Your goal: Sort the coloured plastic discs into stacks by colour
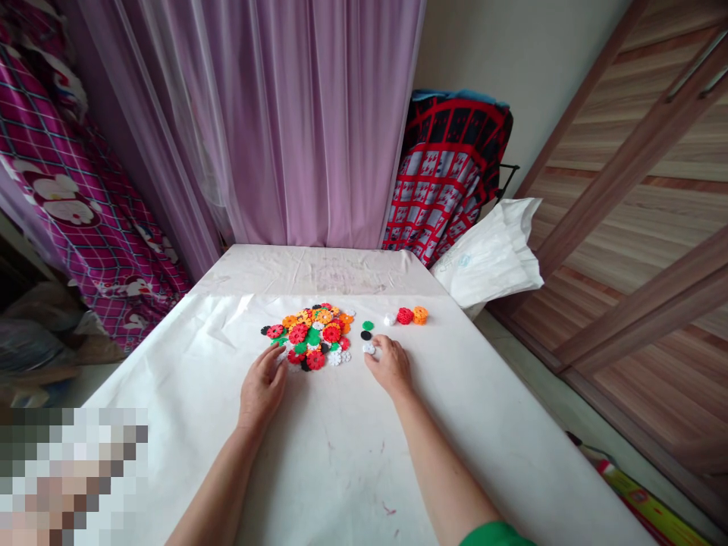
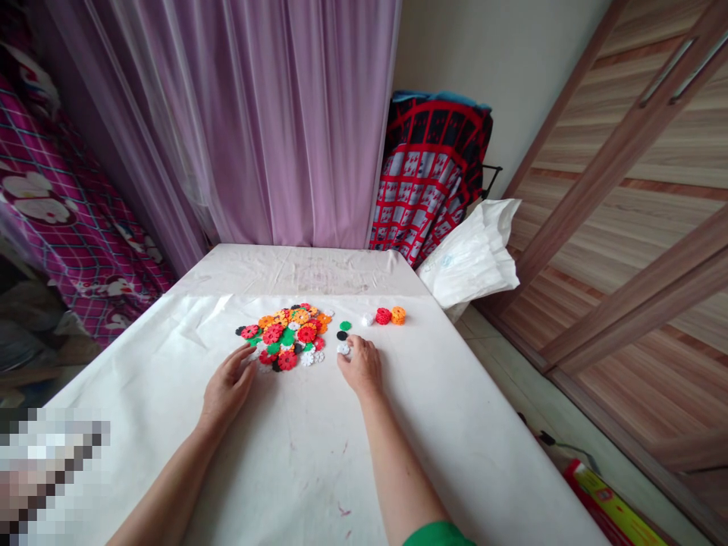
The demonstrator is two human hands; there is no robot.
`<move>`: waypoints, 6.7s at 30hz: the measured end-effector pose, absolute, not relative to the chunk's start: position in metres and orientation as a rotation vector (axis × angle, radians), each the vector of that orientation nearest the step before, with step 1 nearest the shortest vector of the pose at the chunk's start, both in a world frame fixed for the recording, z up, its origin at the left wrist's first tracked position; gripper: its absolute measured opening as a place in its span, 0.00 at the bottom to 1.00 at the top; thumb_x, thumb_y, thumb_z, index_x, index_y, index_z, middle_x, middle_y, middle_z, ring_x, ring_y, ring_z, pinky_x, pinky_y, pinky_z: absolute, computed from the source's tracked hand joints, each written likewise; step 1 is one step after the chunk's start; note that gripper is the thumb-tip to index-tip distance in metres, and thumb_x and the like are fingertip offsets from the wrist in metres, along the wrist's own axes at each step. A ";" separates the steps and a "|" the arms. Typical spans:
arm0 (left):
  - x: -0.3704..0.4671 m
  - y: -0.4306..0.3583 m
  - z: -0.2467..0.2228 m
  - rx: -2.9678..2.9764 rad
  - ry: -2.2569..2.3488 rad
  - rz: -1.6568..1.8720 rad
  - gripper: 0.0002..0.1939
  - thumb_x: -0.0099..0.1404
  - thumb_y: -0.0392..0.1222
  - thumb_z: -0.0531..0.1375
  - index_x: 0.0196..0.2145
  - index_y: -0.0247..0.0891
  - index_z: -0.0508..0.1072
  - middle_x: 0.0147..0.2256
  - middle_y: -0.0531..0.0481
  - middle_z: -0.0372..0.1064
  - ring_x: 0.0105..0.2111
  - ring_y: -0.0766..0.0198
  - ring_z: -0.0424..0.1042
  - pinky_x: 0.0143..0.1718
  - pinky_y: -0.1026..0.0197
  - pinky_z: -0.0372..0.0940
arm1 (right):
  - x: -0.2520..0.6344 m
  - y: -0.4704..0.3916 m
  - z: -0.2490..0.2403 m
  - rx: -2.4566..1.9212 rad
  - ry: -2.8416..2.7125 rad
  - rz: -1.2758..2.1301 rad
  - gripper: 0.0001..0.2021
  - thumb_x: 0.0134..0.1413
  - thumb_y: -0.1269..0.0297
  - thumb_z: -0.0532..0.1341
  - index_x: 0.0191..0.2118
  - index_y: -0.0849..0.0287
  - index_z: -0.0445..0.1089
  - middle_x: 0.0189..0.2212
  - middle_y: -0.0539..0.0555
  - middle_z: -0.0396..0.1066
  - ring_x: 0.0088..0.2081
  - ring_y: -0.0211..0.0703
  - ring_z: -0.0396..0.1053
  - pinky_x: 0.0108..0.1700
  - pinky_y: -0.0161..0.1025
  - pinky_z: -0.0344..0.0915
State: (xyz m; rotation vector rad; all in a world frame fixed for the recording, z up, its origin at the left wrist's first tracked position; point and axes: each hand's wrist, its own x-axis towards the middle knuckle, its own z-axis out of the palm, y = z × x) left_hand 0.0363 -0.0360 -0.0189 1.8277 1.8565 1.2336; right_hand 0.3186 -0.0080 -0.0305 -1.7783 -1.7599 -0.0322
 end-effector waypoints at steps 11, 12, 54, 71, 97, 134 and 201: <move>0.039 -0.038 -0.014 1.796 1.890 1.217 0.18 0.63 0.47 0.54 0.47 0.41 0.76 0.54 0.46 0.73 0.52 0.56 0.73 0.54 0.53 0.67 | 0.313 -0.012 -0.028 -1.688 -1.787 -0.067 0.10 0.52 0.65 0.64 0.42 0.57 0.71 0.40 0.54 0.76 0.43 0.46 0.68 0.45 0.39 0.60; 0.039 -0.038 -0.014 1.796 1.891 1.225 0.18 0.63 0.46 0.54 0.47 0.42 0.76 0.54 0.46 0.73 0.52 0.56 0.73 0.54 0.53 0.67 | 0.306 -0.015 -0.026 -1.648 -1.809 -0.074 0.09 0.52 0.65 0.64 0.41 0.57 0.71 0.39 0.54 0.76 0.44 0.46 0.68 0.45 0.40 0.60; 0.037 -0.034 -0.023 1.828 1.872 1.269 0.18 0.63 0.47 0.54 0.46 0.43 0.77 0.53 0.47 0.74 0.49 0.56 0.75 0.51 0.55 0.70 | 0.321 -0.008 -0.033 -1.792 -1.778 -0.023 0.08 0.53 0.65 0.63 0.40 0.55 0.74 0.38 0.53 0.76 0.40 0.46 0.67 0.42 0.38 0.57; 0.037 -0.034 -0.025 1.783 1.856 1.264 0.17 0.62 0.47 0.55 0.46 0.44 0.76 0.53 0.47 0.73 0.49 0.56 0.75 0.52 0.53 0.69 | 0.313 -0.022 -0.026 -1.796 -1.716 -0.096 0.05 0.51 0.71 0.61 0.31 0.55 0.73 0.33 0.52 0.74 0.38 0.44 0.66 0.41 0.39 0.55; 0.038 -0.035 -0.023 1.792 1.843 1.259 0.18 0.63 0.47 0.54 0.47 0.43 0.76 0.54 0.46 0.73 0.50 0.55 0.74 0.53 0.53 0.68 | 0.307 -0.008 -0.038 -1.720 -1.446 0.103 0.12 0.45 0.62 0.62 0.39 0.55 0.66 0.37 0.53 0.76 0.37 0.45 0.71 0.43 0.40 0.63; 0.038 -0.036 -0.021 1.797 1.843 1.252 0.17 0.63 0.46 0.55 0.46 0.45 0.76 0.53 0.48 0.74 0.50 0.56 0.74 0.51 0.55 0.69 | 0.316 -0.001 -0.027 -1.830 -1.750 0.066 0.11 0.50 0.67 0.62 0.41 0.53 0.75 0.40 0.51 0.77 0.43 0.47 0.69 0.45 0.40 0.60; 0.038 -0.034 -0.025 1.789 1.818 1.256 0.17 0.63 0.45 0.55 0.47 0.44 0.76 0.54 0.48 0.73 0.51 0.56 0.74 0.54 0.53 0.68 | 0.201 -0.024 -0.011 -1.713 -2.023 0.055 0.17 0.52 0.57 0.65 0.47 0.57 0.70 0.41 0.59 0.73 0.45 0.53 0.68 0.44 0.45 0.65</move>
